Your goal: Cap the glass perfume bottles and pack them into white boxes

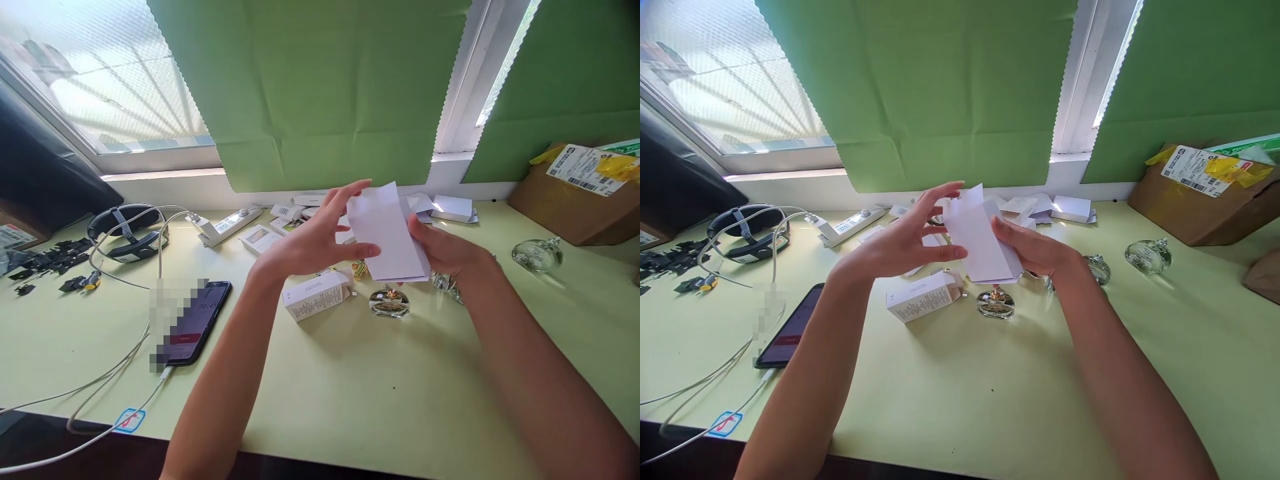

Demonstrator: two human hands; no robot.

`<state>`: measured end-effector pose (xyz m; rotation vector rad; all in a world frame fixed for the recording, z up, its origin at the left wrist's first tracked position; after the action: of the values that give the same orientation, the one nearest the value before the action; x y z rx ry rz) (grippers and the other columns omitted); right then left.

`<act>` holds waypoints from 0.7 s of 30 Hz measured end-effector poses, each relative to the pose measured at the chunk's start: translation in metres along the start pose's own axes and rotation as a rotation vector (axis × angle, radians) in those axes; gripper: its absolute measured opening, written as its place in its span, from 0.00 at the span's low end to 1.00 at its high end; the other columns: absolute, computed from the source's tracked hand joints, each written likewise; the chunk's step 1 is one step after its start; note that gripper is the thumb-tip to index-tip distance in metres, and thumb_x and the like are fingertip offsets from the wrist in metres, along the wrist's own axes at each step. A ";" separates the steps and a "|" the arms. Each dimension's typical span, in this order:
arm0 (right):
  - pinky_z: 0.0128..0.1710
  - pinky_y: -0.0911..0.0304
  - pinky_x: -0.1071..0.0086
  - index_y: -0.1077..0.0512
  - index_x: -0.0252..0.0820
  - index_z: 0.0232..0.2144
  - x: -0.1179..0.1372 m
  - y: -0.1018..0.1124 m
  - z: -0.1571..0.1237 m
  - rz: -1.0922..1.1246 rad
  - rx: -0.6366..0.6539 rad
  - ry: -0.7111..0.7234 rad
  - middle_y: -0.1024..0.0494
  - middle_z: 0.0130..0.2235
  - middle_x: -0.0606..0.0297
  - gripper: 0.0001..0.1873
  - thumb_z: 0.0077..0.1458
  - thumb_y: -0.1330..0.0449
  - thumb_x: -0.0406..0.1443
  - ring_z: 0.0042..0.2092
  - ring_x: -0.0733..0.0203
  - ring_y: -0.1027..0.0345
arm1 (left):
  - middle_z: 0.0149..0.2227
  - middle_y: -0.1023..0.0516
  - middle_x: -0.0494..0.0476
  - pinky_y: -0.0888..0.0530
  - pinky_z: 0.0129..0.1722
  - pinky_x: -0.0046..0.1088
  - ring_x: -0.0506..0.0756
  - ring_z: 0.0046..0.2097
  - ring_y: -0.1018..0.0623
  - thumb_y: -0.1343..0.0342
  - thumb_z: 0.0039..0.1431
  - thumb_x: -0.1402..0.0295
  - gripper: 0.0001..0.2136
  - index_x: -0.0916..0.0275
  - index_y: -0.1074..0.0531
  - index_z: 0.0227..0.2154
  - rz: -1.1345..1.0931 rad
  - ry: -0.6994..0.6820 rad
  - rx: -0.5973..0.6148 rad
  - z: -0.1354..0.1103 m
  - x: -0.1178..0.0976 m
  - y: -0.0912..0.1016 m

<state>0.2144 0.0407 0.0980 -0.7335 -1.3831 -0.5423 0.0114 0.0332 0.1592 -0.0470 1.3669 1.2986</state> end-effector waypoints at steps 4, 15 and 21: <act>0.24 0.28 0.69 0.39 0.53 0.62 0.004 -0.003 -0.001 -0.020 -0.034 -0.054 0.21 0.49 0.57 0.34 0.58 0.48 0.59 0.39 0.54 0.24 | 0.71 0.57 0.54 0.46 0.67 0.56 0.72 0.71 0.55 0.32 0.47 0.52 0.49 0.43 0.55 0.67 0.205 -0.113 -0.098 0.002 -0.012 -0.011; 0.33 0.27 0.64 0.31 0.54 0.55 0.010 -0.009 0.005 -0.083 -0.206 -0.033 0.22 0.37 0.62 0.25 0.63 0.50 0.55 0.38 0.55 0.26 | 0.72 0.66 0.54 0.57 0.68 0.60 0.72 0.72 0.64 0.35 0.47 0.46 0.49 0.41 0.57 0.67 0.276 -0.208 -0.093 0.013 -0.010 -0.043; 0.17 0.36 0.68 0.30 0.53 0.53 0.015 -0.013 0.001 -0.108 -0.203 -0.079 0.31 0.23 0.67 0.27 0.62 0.52 0.58 0.22 0.62 0.36 | 0.72 0.62 0.57 0.47 0.67 0.58 0.72 0.71 0.57 0.34 0.46 0.46 0.47 0.44 0.53 0.66 0.248 -0.187 -0.055 0.014 -0.004 -0.036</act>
<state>0.2067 0.0338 0.1146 -0.8539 -1.4611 -0.7535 0.0459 0.0264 0.1439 0.2079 1.2041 1.5070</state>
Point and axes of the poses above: each hand's wrist, its own z-axis towards the middle knuckle, its own y-axis out of the back of the hand, x = y × z, the point moved 3 cm from there along z, towards the middle knuckle
